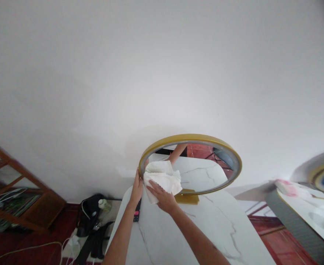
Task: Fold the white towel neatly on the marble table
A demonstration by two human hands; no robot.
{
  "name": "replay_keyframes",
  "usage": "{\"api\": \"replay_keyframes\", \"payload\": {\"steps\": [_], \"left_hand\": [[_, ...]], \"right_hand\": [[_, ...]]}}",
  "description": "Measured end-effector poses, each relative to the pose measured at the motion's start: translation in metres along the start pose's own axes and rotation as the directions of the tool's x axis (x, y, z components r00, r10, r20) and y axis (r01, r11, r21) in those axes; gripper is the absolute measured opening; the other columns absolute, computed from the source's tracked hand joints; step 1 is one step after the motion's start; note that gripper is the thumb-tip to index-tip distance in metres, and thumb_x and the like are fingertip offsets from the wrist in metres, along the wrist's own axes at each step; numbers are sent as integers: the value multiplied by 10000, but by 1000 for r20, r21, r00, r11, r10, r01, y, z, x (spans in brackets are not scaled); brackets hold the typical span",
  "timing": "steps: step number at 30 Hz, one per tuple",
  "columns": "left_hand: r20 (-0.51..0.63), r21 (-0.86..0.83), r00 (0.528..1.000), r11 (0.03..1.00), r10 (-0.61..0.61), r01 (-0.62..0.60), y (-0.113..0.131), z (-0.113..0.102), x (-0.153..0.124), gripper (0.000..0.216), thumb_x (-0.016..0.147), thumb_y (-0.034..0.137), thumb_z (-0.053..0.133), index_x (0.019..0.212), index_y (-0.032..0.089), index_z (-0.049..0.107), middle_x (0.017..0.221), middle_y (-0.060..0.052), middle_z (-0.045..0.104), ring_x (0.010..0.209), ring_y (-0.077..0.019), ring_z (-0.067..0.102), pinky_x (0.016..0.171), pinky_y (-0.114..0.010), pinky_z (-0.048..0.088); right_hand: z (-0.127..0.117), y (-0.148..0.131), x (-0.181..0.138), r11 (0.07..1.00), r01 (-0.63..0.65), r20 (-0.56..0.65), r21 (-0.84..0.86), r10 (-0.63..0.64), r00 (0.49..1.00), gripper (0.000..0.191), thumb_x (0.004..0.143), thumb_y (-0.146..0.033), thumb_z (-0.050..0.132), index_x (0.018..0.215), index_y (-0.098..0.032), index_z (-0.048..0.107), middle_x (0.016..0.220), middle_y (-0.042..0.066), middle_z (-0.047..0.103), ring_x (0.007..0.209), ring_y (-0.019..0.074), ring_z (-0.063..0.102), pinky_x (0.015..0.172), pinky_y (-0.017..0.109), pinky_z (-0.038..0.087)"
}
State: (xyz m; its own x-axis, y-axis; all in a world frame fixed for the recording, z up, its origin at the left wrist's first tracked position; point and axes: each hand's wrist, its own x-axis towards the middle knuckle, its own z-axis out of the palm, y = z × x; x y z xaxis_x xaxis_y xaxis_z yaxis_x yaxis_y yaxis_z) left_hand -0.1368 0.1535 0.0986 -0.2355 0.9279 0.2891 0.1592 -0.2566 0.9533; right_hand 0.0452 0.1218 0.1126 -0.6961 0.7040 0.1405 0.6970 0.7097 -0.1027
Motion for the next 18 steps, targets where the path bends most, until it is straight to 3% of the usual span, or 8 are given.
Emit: {"api": "replay_keyframes", "payload": {"steps": [4,9,14,18], "left_hand": [[37,7,999,999,-34,33,-19,0,-6,539,892,461,379,1367,216,315,1407,-80,403,1313,-198,341,1111,-364,220],[72,32,995,997,-67,65,-31,-1,-8,529,868,404,428,1351,217,319,1404,-91,403,1267,-206,411,1072,-362,296],[86,39,993,996,-85,82,-45,-3,-8,583,803,223,426,1367,207,281,1396,-95,401,1205,-204,481,1059,-389,318],[36,30,995,995,-98,97,-49,-1,-10,632,731,136,411,1352,200,313,1383,-98,415,1187,-202,497,1049,-391,338]], "right_hand": [[6,2,8,997,6,-14,80,-5,1000,904,667,-31,445,1447,-309,81,1508,-66,0,1367,173,173,1105,386,204],[38,19,2,981,13,49,193,-23,999,707,777,-88,405,1426,-299,221,1486,-58,214,1373,223,143,1123,492,42],[65,33,-29,954,-177,151,244,143,978,622,777,-116,419,1368,-305,371,1445,-52,324,1351,206,227,1129,434,87],[72,43,-70,921,-319,206,222,276,939,703,705,-54,396,1369,-281,374,1479,-42,241,1330,201,281,1111,420,174]]}}
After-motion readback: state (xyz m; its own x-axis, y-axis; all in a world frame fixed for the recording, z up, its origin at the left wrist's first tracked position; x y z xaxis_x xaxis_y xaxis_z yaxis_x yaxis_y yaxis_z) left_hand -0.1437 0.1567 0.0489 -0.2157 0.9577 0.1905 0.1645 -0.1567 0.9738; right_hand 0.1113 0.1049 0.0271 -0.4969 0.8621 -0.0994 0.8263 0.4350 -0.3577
